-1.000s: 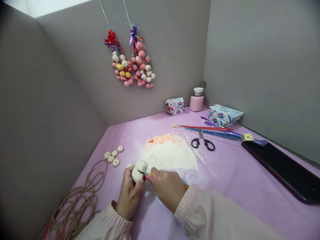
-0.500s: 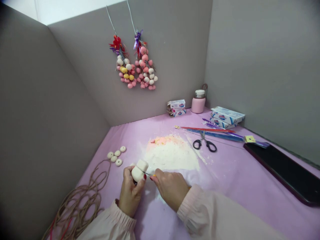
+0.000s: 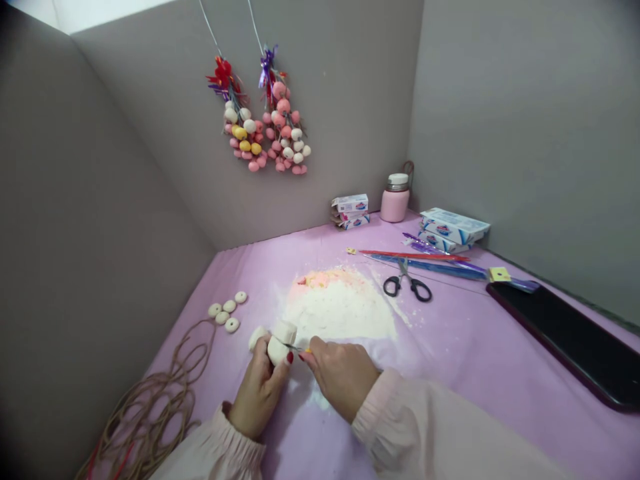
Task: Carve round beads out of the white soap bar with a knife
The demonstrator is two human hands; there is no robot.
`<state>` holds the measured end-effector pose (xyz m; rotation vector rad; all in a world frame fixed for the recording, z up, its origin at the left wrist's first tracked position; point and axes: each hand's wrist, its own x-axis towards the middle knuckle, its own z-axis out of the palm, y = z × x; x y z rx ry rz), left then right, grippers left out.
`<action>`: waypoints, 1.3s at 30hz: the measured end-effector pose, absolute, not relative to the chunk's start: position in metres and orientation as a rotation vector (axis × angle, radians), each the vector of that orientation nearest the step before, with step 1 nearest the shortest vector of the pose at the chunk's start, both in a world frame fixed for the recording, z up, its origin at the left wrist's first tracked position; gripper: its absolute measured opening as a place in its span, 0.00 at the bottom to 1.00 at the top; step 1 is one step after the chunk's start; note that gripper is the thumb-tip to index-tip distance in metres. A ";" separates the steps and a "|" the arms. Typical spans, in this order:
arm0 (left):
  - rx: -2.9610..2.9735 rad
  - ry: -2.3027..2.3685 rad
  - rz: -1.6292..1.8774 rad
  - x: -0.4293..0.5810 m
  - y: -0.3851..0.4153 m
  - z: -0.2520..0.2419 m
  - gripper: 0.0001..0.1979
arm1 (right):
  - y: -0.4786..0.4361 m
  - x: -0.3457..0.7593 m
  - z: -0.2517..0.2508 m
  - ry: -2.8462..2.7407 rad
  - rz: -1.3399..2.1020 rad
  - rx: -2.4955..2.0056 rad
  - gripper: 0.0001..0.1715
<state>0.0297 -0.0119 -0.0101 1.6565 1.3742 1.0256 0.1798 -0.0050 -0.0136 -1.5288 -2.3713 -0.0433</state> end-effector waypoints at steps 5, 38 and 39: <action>1.705 1.331 1.010 0.032 -0.014 -0.006 0.09 | -0.006 0.178 -0.007 -2.388 0.005 -1.480 0.19; 1.157 0.997 0.931 0.033 -0.016 -0.002 0.15 | -0.008 0.186 -0.001 -2.368 0.224 -1.350 0.17; 1.161 1.000 0.925 0.033 -0.015 -0.001 0.15 | -0.008 0.186 -0.002 -2.364 0.231 -1.355 0.17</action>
